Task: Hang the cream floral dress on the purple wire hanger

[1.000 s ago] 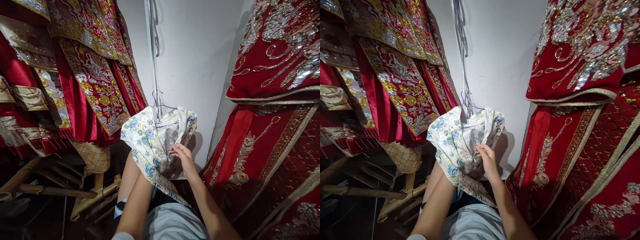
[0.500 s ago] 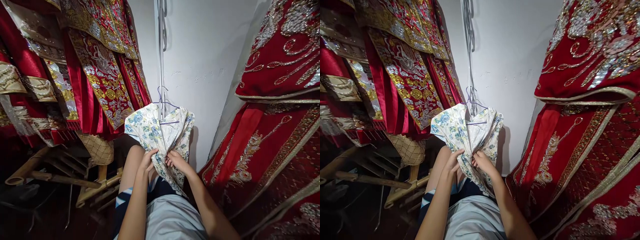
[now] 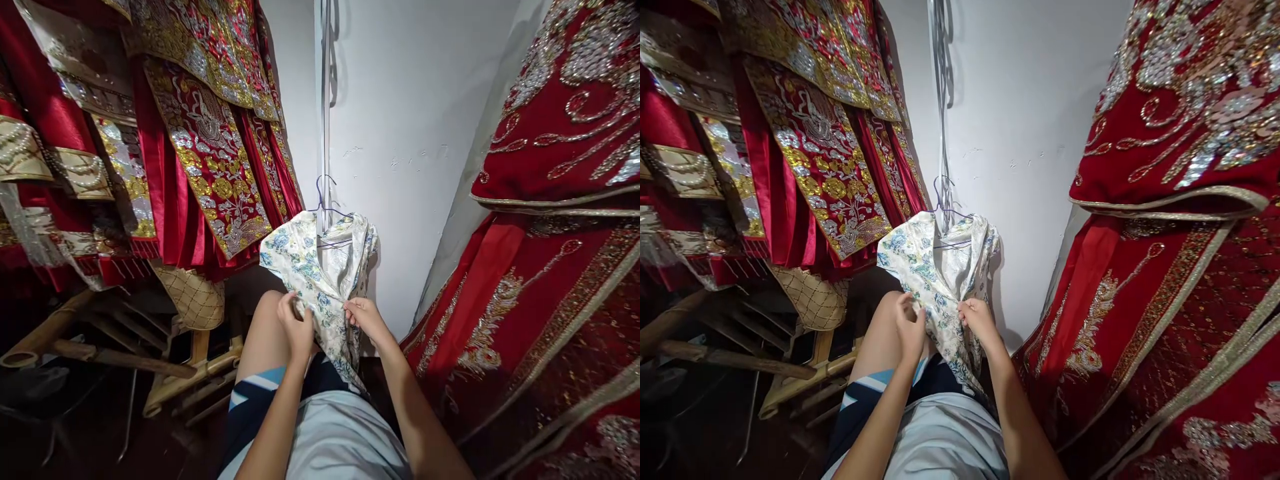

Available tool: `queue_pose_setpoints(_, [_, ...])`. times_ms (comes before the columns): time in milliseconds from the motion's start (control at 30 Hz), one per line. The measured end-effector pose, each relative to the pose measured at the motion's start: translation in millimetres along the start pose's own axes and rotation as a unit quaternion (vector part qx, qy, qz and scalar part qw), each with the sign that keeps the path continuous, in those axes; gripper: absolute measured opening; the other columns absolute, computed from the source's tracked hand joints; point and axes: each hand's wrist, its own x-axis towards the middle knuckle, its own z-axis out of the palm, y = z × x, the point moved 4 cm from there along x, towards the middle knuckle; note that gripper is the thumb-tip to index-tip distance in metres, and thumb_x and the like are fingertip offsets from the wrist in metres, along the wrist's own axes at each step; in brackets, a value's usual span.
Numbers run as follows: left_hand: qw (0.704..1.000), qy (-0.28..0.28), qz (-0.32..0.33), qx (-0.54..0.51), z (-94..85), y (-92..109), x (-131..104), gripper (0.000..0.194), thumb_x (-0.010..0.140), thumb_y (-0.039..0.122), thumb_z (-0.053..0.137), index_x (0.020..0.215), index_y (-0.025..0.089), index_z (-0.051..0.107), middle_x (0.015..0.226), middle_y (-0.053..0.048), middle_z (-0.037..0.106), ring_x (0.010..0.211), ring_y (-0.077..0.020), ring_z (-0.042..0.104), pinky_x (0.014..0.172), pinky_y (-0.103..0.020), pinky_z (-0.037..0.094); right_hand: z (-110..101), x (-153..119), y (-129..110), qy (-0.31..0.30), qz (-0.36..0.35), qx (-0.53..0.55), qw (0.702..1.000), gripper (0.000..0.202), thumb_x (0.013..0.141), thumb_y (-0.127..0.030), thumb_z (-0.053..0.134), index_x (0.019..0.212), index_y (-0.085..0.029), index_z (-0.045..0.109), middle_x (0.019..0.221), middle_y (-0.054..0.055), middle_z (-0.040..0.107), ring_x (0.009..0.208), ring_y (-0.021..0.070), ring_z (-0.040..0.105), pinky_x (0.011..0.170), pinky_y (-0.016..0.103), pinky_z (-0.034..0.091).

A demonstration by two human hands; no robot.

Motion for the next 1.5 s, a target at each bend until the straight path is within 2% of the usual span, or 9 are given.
queue_pose_setpoints(100, [0.986,-0.132,0.099,0.015,27.8,13,-24,0.022,0.084,0.023,0.062,0.106,0.022,0.06,0.108,-0.008,0.063,0.11,-0.0266,0.058,0.099,-0.043,0.045,1,-2,3,-0.01,0.014,-0.013,1.0,0.018,0.078,-0.029,0.061,0.064,-0.017,0.059,0.053,-0.002,0.059,0.043,0.0086,0.045,0.046,0.022,0.03])
queue_pose_setpoints(167, [0.977,-0.191,0.09,-0.006,42.4,15,-36,0.022,0.083,0.019,0.06,0.105,0.021,0.059,0.103,-0.007,0.065,0.102,-0.0242,0.061,0.092,-0.039,0.048,4,-3,5,-0.025,0.029,-0.023,0.999,0.019,0.079,-0.024,0.059,0.061,-0.017,0.059,0.049,-0.003,0.057,0.04,0.0081,0.044,0.045,0.022,0.03])
queue_pose_setpoints(233, [0.975,-0.214,0.059,-0.028,49.8,12,-41,0.02,0.084,0.016,0.056,0.103,0.02,0.059,0.099,-0.006,0.066,0.094,-0.0218,0.063,0.087,-0.036,0.049,6,-5,5,-0.039,0.045,-0.029,0.998,0.022,0.081,-0.02,0.057,0.059,-0.017,0.059,0.047,-0.003,0.056,0.038,0.0076,0.043,0.044,0.021,0.03])
queue_pose_setpoints(500, [0.977,-0.209,0.03,-0.01,42.5,2,-38,0.018,0.09,0.021,0.051,0.105,0.018,0.06,0.096,-0.008,0.069,0.089,-0.0214,0.064,0.081,-0.033,0.049,20,-3,-1,-0.084,0.082,-0.018,0.993,0.03,0.087,-0.026,0.056,0.058,-0.016,0.06,0.042,0.0,0.057,0.032,0.0078,0.042,0.04,0.02,0.029])
queue_pose_setpoints(633, [0.979,-0.202,0.031,0.003,40.9,1,-36,0.017,0.092,0.022,0.047,0.101,0.018,0.061,0.094,-0.009,0.068,0.088,-0.0225,0.064,0.08,-0.034,0.048,22,0,-6,-0.067,0.064,-0.006,0.996,0.029,0.088,-0.031,0.053,0.063,-0.017,0.06,0.044,-0.001,0.057,0.033,0.0078,0.042,0.039,0.02,0.028])
queue_pose_setpoints(800, [0.98,-0.196,0.018,-0.006,42.9,-2,-36,0.015,0.091,0.024,0.049,0.096,0.017,0.061,0.088,-0.007,0.067,0.083,-0.0216,0.062,0.078,-0.033,0.048,9,1,-5,-0.03,0.022,-0.02,0.999,0.027,0.086,-0.04,0.056,0.069,-0.018,0.059,0.048,-0.003,0.057,0.036,0.0081,0.041,0.042,0.021,0.031])
queue_pose_setpoints(1000, [0.98,-0.198,0.005,-0.012,48.2,-2,-40,0.017,0.092,0.027,0.048,0.097,0.017,0.062,0.081,-0.005,0.066,0.074,-0.0198,0.06,0.071,-0.03,0.047,4,-3,12,-0.013,0.0,-0.078,0.997,0.018,0.074,-0.033,0.071,0.076,-0.018,0.061,0.051,-0.003,0.06,0.043,0.0111,0.047,0.045,0.022,0.031])
queue_pose_setpoints(1233, [0.979,-0.205,0.006,-0.013,46.4,-2,-41,0.017,0.093,0.028,0.048,0.096,0.018,0.061,0.085,-0.006,0.066,0.078,-0.0199,0.062,0.073,-0.03,0.048,6,1,15,-0.013,-0.006,-0.109,0.994,0.014,0.075,-0.027,0.071,0.068,-0.018,0.062,0.051,-0.002,0.062,0.046,0.0113,0.051,0.049,0.022,0.033])
queue_pose_setpoints(1500, [0.979,-0.203,0.01,-0.001,39.7,-7,-39,0.016,0.095,0.027,0.046,0.091,0.018,0.059,0.086,-0.006,0.066,0.082,-0.0204,0.063,0.075,-0.03,0.047,19,-1,5,-0.06,-0.002,-0.073,0.995,0.022,0.08,-0.026,0.061,0.06,-0.017,0.06,0.047,-0.001,0.06,0.037,0.0086,0.042,0.042,0.021,0.03])
